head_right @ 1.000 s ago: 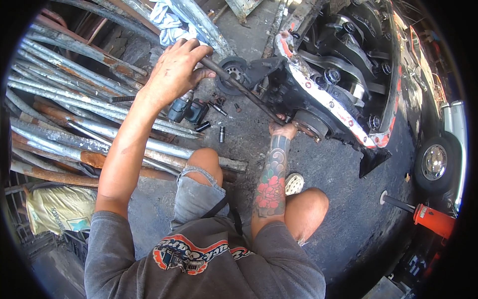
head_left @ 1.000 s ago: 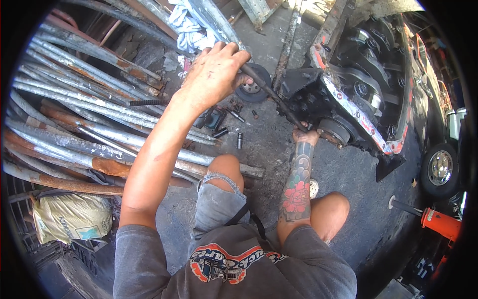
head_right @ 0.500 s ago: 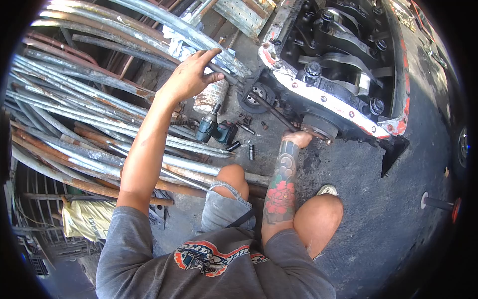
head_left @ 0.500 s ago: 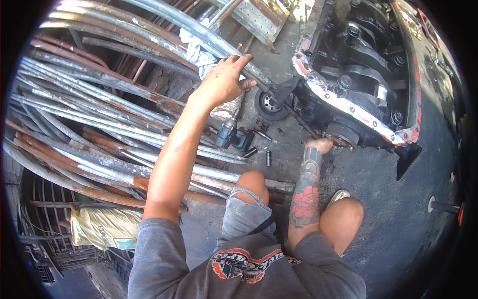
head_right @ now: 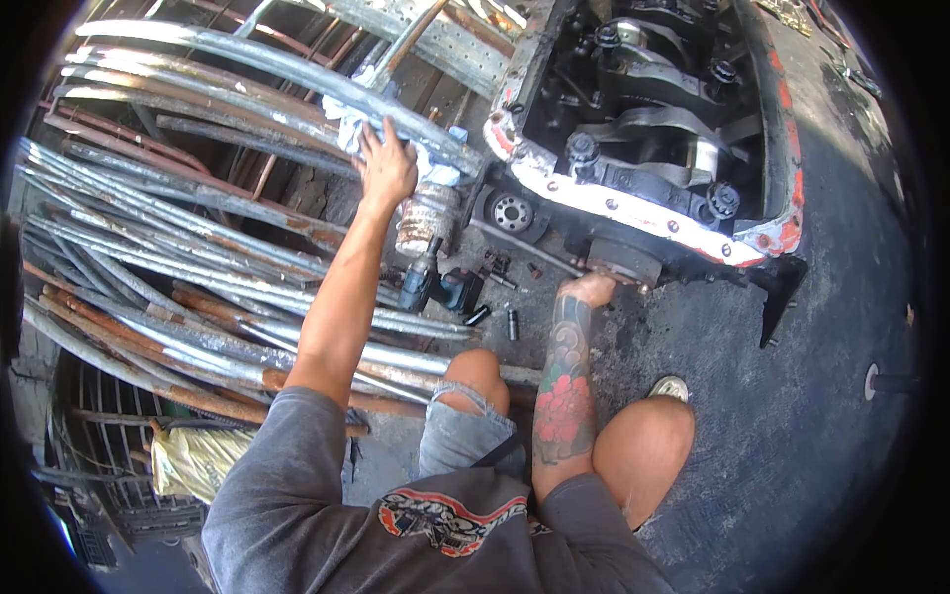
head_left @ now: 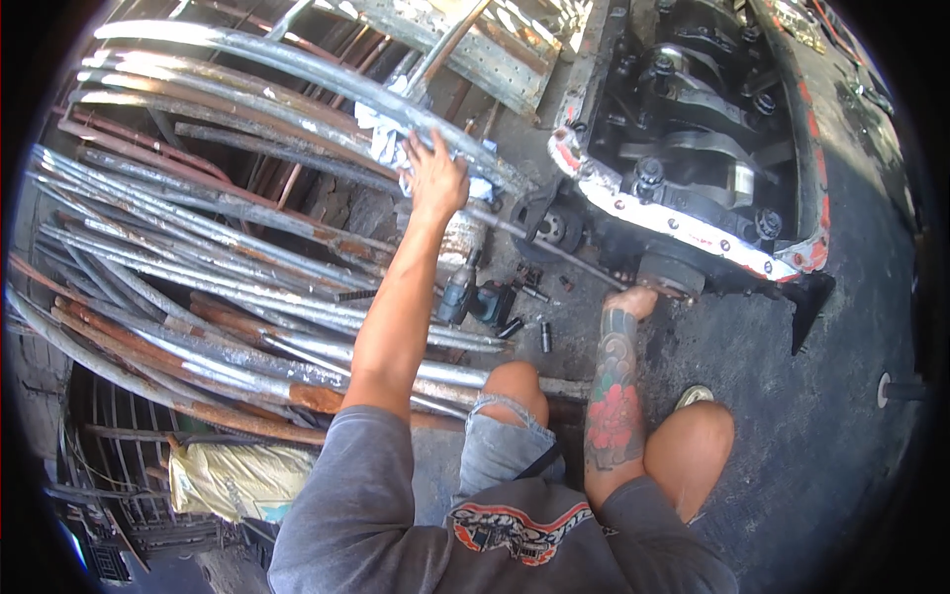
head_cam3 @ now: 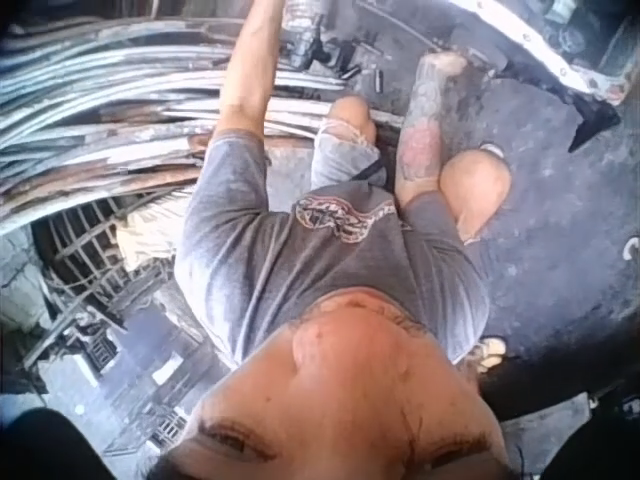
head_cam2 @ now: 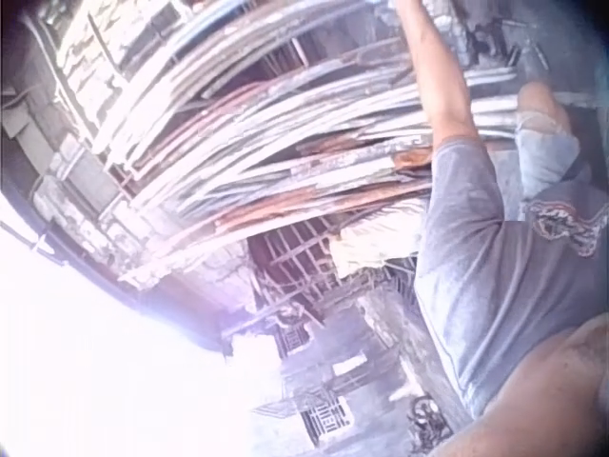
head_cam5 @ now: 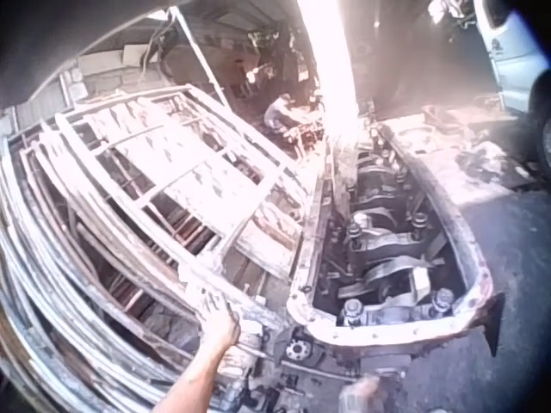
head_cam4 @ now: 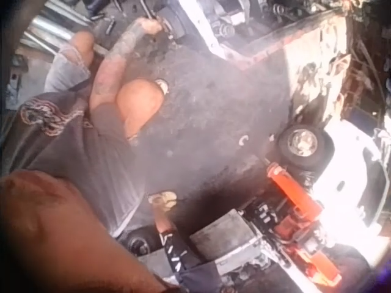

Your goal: The recorder is using a socket wrench and other tools to tighten bolts on an engine block component.

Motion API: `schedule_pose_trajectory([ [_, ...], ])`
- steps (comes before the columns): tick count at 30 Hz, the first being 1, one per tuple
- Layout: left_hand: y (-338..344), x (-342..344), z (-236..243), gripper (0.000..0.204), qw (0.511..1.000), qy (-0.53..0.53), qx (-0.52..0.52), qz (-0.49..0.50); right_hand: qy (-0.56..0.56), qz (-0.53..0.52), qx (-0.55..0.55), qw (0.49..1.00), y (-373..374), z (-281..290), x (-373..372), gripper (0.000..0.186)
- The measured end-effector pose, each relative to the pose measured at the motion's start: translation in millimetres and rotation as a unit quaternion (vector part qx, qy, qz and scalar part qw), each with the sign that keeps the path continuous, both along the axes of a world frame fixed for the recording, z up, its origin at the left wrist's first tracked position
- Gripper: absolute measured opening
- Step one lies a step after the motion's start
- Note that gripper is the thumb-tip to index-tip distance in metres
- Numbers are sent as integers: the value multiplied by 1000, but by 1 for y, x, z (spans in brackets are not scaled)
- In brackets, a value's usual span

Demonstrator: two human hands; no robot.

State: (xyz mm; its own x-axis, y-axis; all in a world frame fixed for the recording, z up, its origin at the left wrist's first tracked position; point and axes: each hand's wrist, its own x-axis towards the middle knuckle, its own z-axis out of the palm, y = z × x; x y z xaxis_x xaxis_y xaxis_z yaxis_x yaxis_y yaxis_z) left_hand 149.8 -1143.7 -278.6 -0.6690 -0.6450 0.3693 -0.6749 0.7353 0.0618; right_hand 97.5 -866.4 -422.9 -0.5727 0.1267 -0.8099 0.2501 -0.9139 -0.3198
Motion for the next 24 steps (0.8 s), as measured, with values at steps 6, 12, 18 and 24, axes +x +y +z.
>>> schedule_pose_trajectory([
  [6,-16,24,14,43,983,123,-1,-136,89,13,25,996,5,-38,-3,20],
  [12,54,68,86,28,942,241,95,-213,83,9,13,996,2,-22,-6,20],
  [18,41,140,-55,57,961,-87,261,-30,95,24,-9,995,3,-27,-4,23],
  [24,40,131,-137,89,943,-180,277,43,125,25,56,990,5,-39,-3,26],
])
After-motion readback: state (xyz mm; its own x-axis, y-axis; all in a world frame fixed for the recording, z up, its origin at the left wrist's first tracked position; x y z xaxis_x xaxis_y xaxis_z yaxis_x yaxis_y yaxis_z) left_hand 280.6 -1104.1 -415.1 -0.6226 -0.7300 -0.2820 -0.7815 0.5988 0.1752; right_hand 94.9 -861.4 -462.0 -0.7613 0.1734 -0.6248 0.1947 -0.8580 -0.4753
